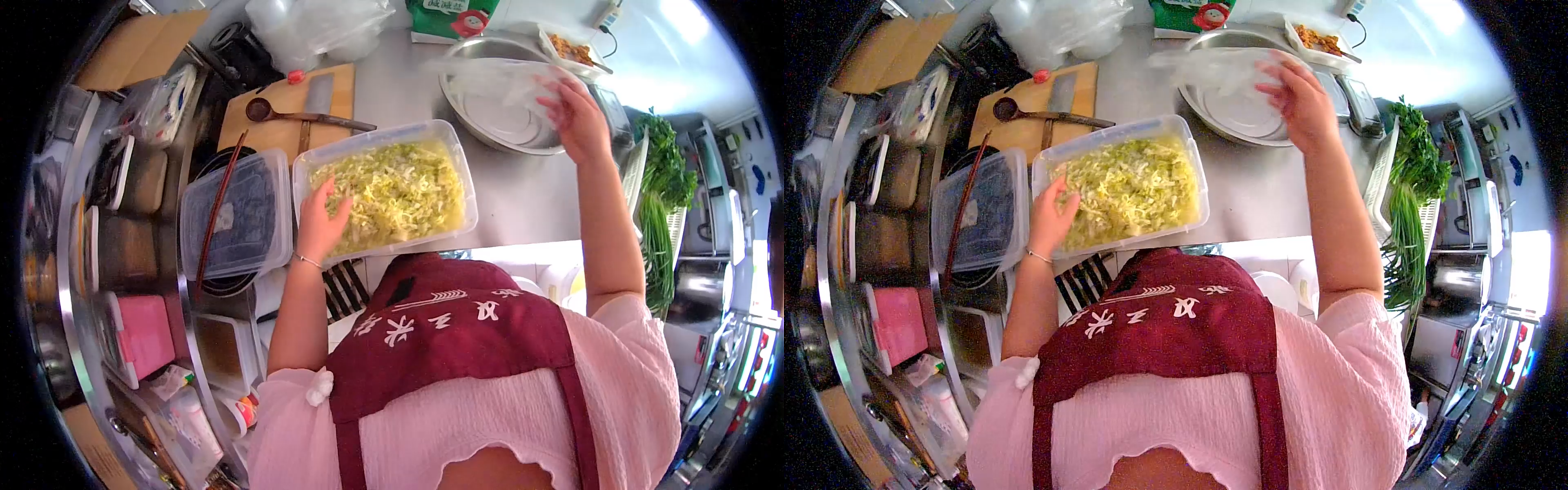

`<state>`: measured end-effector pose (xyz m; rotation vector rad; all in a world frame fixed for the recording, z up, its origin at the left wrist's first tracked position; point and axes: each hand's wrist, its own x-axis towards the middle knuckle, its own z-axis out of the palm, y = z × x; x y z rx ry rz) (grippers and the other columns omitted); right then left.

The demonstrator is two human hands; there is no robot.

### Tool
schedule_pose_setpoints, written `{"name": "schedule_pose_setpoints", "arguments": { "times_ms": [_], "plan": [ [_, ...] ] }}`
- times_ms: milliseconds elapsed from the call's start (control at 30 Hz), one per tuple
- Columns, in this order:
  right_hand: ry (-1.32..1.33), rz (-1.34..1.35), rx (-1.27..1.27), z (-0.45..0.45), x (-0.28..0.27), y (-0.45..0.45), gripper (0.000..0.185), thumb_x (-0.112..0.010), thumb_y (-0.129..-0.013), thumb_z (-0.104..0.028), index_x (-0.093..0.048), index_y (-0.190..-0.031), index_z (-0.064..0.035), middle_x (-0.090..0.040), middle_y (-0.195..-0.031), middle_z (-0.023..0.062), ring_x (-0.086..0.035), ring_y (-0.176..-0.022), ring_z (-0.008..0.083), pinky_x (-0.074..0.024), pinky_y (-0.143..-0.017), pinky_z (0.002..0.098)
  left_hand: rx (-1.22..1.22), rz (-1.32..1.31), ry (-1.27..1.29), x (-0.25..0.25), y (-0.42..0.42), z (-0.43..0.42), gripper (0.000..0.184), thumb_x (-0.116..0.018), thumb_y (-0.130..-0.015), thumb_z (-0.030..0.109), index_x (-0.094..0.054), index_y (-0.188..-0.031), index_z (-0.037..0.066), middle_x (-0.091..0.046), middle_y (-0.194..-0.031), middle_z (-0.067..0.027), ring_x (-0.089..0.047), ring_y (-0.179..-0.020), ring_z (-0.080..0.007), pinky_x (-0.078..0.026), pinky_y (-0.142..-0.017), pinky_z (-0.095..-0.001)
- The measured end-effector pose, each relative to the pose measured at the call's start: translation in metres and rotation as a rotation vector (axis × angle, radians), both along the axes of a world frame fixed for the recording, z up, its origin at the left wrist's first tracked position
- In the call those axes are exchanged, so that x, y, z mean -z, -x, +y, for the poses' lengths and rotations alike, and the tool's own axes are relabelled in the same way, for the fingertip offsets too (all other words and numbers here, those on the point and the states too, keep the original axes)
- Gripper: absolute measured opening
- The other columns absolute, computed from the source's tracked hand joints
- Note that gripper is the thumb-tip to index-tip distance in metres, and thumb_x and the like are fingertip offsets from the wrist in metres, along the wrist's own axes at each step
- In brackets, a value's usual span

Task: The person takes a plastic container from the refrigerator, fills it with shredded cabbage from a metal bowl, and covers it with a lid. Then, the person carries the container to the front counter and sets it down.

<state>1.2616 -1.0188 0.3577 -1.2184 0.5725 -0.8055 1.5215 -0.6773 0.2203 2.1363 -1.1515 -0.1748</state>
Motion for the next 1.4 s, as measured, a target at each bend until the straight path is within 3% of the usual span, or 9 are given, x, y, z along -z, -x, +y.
{"name": "schedule_pose_setpoints", "arguments": {
  "times_ms": [233, 533, 633, 733, 933, 1133, 1200, 1267, 1400],
  "plan": [
    [-0.389, 0.009, 0.304, -0.028, 0.133, 0.072, 0.028, -0.046, -0.09, -0.012, -0.045, -0.114, 0.0014, -0.06, -0.106, 0.0197, -0.063, -0.085, 0.0265, -0.0523, -0.071, 0.03, -0.018, 0.058, -0.158, 0.007, 0.027, 0.037, 0.057, -0.062, -0.082, 0.025, -0.042, -0.128, -0.002, -0.057, -0.111, -0.016, -0.051, -0.104, -0.0297, -0.04, -0.089, -0.0397],
    [-0.446, 0.113, 0.35, 0.02, 0.151, 0.09, 0.029, -0.054, -0.089, -0.019, -0.049, -0.112, -0.0026, -0.06, -0.109, 0.0129, -0.059, -0.092, 0.0211, -0.0461, -0.078, 0.0303, -0.004, -0.083, -0.186, -0.005, 0.028, 0.043, 0.048, -0.063, -0.079, 0.023, -0.051, -0.121, 0.001, -0.059, -0.105, -0.0157, -0.05, -0.1, -0.032, -0.04, -0.089, -0.0387],
    [-0.409, 0.197, 0.363, 0.029, 0.148, 0.095, 0.028, -0.055, -0.087, -0.021, -0.052, -0.109, -0.0047, -0.059, -0.105, 0.0088, -0.056, -0.088, 0.0181, -0.0441, -0.075, 0.0296, 0.026, 0.028, -0.148, -0.016, 0.036, 0.05, 0.047, -0.062, -0.082, 0.023, -0.051, -0.122, 0.002, -0.06, -0.102, -0.0132, -0.055, -0.094, -0.0253, -0.043, -0.084, -0.035],
    [-0.36, 0.393, 0.382, 0.041, 0.143, 0.096, 0.031, -0.059, -0.084, -0.024, -0.052, -0.11, -0.0074, -0.057, -0.097, 0.0031, -0.055, -0.083, 0.016, -0.0421, -0.068, 0.0278, 0.241, 0.728, -0.272, -0.023, 0.054, 0.068, 0.044, -0.058, -0.088, 0.024, -0.05, -0.123, 0.0, -0.061, -0.099, -0.0085, -0.057, -0.081, -0.0118, -0.047, -0.07, -0.026],
    [-0.354, 0.489, 0.548, 0.07, 0.155, 0.099, 0.034, -0.058, -0.084, -0.024, -0.048, -0.112, -0.0072, -0.052, -0.093, 0.0032, -0.049, -0.067, 0.0123, -0.0373, -0.052, 0.0237, 0.435, 0.766, -0.344, 0.068, 0.089, 0.114, 0.038, -0.042, -0.094, 0.024, -0.048, -0.125, 0.003, -0.054, -0.122, -0.0151, -0.049, -0.114, -0.0272, -0.035, -0.098, -0.0335],
    [-0.306, 0.542, 0.422, 0.107, 0.169, 0.1, 0.029, -0.054, -0.085, -0.018, -0.047, -0.111, -0.0058, -0.051, -0.091, 0.0042, -0.05, -0.065, 0.0118, -0.0373, -0.05, 0.0234, 0.45, 0.918, -0.188, 0.079, 0.107, 0.168, 0.043, -0.036, -0.096, 0.021, -0.035, -0.136, 0.007, -0.035, -0.14, -0.0136, -0.036, -0.127, -0.0266, -0.026, -0.106, -0.0321],
    [-0.299, 0.569, 0.357, 0.115, 0.171, 0.095, 0.029, -0.054, -0.085, -0.017, -0.047, -0.111, -0.0055, -0.051, -0.091, 0.0045, -0.05, -0.064, 0.0117, -0.0375, -0.05, 0.0236, 0.45, 0.964, -0.392, 0.063, 0.1, 0.187, 0.047, -0.041, -0.094, 0.023, -0.032, -0.138, 0.011, -0.04, -0.136, -0.0148, -0.042, -0.122, -0.0272, -0.031, -0.103, -0.0331],
    [-0.345, 0.652, 0.241, 0.122, 0.168, 0.088, 0.028, -0.054, -0.085, -0.016, -0.048, -0.11, -0.0051, -0.052, -0.089, 0.0044, -0.05, -0.063, 0.0115, -0.0377, -0.05, 0.0239, 0.61, 0.446, -1.285, 0.023, 0.077, 0.183, 0.036, -0.052, -0.087, 0.027, -0.057, -0.119, 0.011, -0.062, -0.108, -0.0137, -0.059, -0.1, -0.0279, -0.044, -0.09, -0.0353],
    [-0.355, 0.628, 0.094, 0.124, 0.168, 0.077, 0.025, -0.053, -0.085, -0.015, -0.05, -0.108, -0.0046, -0.055, -0.095, 0.0068, -0.051, -0.061, 0.0121, -0.0386, -0.05, 0.0235, 0.198, 0.953, -0.474, -0.017, -0.001, 0.191, 0.026, -0.06, -0.083, 0.026, -0.065, -0.1, 0.007, -0.067, -0.086, -0.0059, -0.062, -0.079, -0.0178, -0.049, -0.076, -0.0289]
  ]
}}
